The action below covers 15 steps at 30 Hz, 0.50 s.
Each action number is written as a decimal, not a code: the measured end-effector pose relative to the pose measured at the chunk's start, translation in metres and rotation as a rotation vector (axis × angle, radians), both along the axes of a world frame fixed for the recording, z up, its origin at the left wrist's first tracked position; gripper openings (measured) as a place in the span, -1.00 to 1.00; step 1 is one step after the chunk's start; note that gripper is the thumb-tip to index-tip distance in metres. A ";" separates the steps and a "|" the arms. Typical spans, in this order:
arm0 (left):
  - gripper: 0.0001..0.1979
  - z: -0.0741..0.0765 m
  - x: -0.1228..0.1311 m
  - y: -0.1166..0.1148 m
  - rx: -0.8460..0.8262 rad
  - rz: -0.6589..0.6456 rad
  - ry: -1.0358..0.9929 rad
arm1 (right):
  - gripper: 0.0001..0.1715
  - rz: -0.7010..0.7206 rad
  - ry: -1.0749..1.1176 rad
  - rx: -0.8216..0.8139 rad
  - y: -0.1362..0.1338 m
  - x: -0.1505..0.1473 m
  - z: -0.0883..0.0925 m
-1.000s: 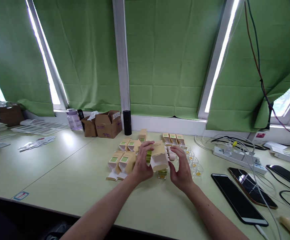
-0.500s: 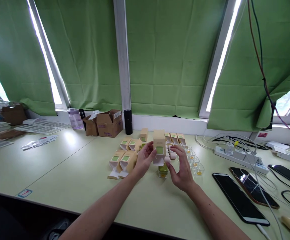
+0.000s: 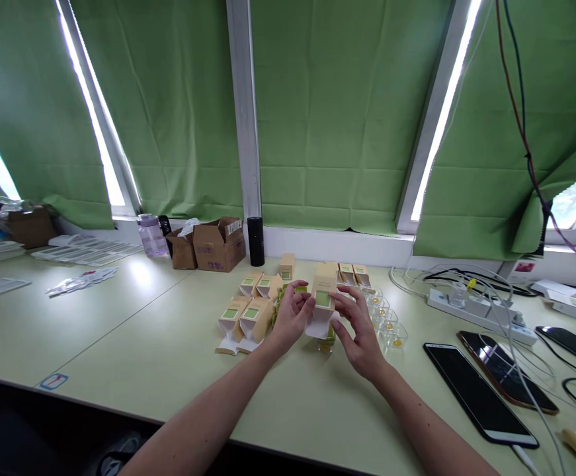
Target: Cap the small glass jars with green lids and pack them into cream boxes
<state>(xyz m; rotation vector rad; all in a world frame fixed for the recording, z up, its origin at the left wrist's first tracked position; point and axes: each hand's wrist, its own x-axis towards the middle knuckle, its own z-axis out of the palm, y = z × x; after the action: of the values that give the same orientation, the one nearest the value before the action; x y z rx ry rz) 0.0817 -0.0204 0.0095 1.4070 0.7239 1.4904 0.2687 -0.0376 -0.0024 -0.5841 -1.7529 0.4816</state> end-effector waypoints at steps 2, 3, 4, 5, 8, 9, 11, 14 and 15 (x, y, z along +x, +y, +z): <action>-0.33 0.000 0.000 -0.002 0.019 -0.014 0.028 | -0.55 0.017 0.040 -0.031 0.000 0.000 0.001; -0.33 0.000 0.000 -0.003 0.038 -0.013 0.043 | -0.56 0.027 0.061 -0.047 0.001 0.000 0.001; -0.35 0.000 -0.001 -0.004 0.064 -0.002 0.062 | -0.56 0.037 0.080 -0.064 0.001 0.000 0.001; -0.37 0.000 -0.002 -0.005 0.094 0.019 0.084 | -0.57 0.045 0.098 -0.080 0.001 0.000 0.001; -0.47 -0.002 -0.005 -0.006 0.183 0.075 0.152 | -0.59 0.050 0.137 -0.110 0.003 0.001 0.000; -0.50 -0.002 -0.007 -0.007 0.205 0.080 0.171 | -0.60 0.048 0.144 -0.115 0.003 0.002 0.000; -0.52 -0.002 -0.008 -0.008 0.253 0.074 0.204 | -0.61 0.049 0.153 -0.122 0.004 0.002 0.000; -0.52 -0.001 -0.010 -0.010 0.345 0.071 0.266 | -0.60 0.051 0.156 -0.113 0.005 0.003 -0.001; -0.53 0.000 -0.010 -0.011 0.371 0.075 0.292 | -0.60 0.051 0.154 -0.109 0.006 0.003 -0.002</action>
<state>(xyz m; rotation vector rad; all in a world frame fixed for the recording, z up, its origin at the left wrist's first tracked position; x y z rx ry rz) 0.0722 -0.0314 0.0091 1.9259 0.7056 1.5492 0.2714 -0.0317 -0.0039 -0.5642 -1.6050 0.6445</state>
